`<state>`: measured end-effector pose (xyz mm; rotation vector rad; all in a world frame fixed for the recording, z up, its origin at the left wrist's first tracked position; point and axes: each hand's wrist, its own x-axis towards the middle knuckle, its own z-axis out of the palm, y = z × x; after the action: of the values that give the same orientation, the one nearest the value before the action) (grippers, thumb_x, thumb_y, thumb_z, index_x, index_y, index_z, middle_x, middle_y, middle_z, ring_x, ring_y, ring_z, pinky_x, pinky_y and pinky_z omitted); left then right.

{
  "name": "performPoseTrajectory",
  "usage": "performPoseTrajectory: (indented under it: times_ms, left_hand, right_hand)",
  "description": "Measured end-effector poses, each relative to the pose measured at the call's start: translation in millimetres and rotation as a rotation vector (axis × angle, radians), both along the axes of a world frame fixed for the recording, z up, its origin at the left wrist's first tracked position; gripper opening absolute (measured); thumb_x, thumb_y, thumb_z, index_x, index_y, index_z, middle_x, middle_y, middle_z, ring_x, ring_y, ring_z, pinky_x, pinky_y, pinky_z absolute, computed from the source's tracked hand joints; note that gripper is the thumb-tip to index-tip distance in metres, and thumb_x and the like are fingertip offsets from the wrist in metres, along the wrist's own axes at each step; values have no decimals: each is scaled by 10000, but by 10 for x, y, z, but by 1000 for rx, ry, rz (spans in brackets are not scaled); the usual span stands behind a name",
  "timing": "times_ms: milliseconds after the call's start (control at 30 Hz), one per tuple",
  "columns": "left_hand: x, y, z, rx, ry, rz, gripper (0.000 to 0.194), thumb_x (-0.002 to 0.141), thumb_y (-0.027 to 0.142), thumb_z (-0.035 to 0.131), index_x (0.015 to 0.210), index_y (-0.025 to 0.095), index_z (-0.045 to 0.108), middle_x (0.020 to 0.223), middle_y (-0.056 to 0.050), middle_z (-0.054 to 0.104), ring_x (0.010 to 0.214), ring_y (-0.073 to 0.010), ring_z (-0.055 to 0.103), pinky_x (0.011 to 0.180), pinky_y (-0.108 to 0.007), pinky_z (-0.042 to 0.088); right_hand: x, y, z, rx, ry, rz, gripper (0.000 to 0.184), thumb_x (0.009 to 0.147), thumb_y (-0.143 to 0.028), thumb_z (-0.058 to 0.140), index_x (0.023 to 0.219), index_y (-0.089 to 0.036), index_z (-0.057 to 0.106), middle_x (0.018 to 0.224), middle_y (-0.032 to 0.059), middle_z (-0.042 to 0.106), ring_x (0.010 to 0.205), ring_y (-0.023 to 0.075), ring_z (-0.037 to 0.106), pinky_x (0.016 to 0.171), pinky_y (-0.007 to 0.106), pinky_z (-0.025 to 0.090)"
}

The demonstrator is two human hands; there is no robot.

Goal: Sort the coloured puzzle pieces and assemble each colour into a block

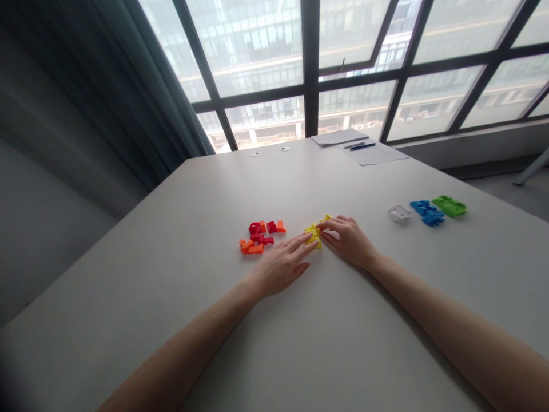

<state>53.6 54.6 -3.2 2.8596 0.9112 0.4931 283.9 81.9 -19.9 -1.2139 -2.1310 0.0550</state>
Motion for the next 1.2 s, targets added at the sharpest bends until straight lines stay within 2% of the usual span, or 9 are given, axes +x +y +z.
performPoseTrajectory:
  times_ms: [100, 300, 467, 800, 1033, 1200]
  left_hand:
    - [1, -4, 12, -2, 15, 3, 442, 974, 290, 448, 1397, 162, 429, 1493, -144, 417, 1379, -256, 409, 1086, -437, 424]
    - [0, -10, 15, 2, 22, 13, 451, 972, 300, 456, 1408, 194, 412, 1495, -134, 414, 1374, -252, 416, 1078, -428, 430]
    - [3, -12, 8, 6, 12, 11, 450, 975, 300, 445, 1415, 212, 403, 1492, -132, 419, 1385, -247, 401, 1080, -434, 428]
    - [7, -9, 2, 0, 26, 19, 468, 970, 299, 459, 1420, 189, 392, 1499, -138, 409, 1372, -255, 417, 1081, -434, 421]
    - [4, -5, -9, -7, 7, 17, 492, 960, 276, 476, 1436, 229, 363, 1498, -130, 410, 1387, -246, 397, 1075, -435, 424]
    - [7, -8, -3, -1, 26, 25, 480, 964, 288, 472, 1424, 188, 379, 1502, -134, 405, 1382, -250, 402, 1085, -430, 416]
  right_hand:
    - [8, 7, 1, -11, 33, -9, 146, 891, -280, 561, 982, -242, 669, 968, 47, 745, 887, 223, 654, 843, 392, 474]
    - [15, 23, -34, -36, -56, -17, 327, 918, -265, 508, 1239, -259, 571, 1138, 62, 704, 1061, 250, 602, 907, 430, 443]
    - [-9, -1, -30, -8, -92, -12, 264, 906, -277, 525, 1150, -281, 625, 1099, 55, 723, 1045, 245, 616, 888, 415, 445]
    - [-6, 0, -23, -3, -64, -24, 239, 896, -260, 535, 1114, -258, 632, 1063, 59, 728, 1026, 246, 623, 901, 419, 449]
    - [-19, -8, -36, 5, -79, -28, 302, 900, -269, 523, 1193, -263, 597, 1132, 65, 709, 1126, 250, 590, 929, 423, 434]
    - [-1, -6, -35, 26, -89, -54, 287, 906, -258, 516, 1185, -250, 583, 1141, 68, 700, 1154, 253, 567, 945, 427, 416]
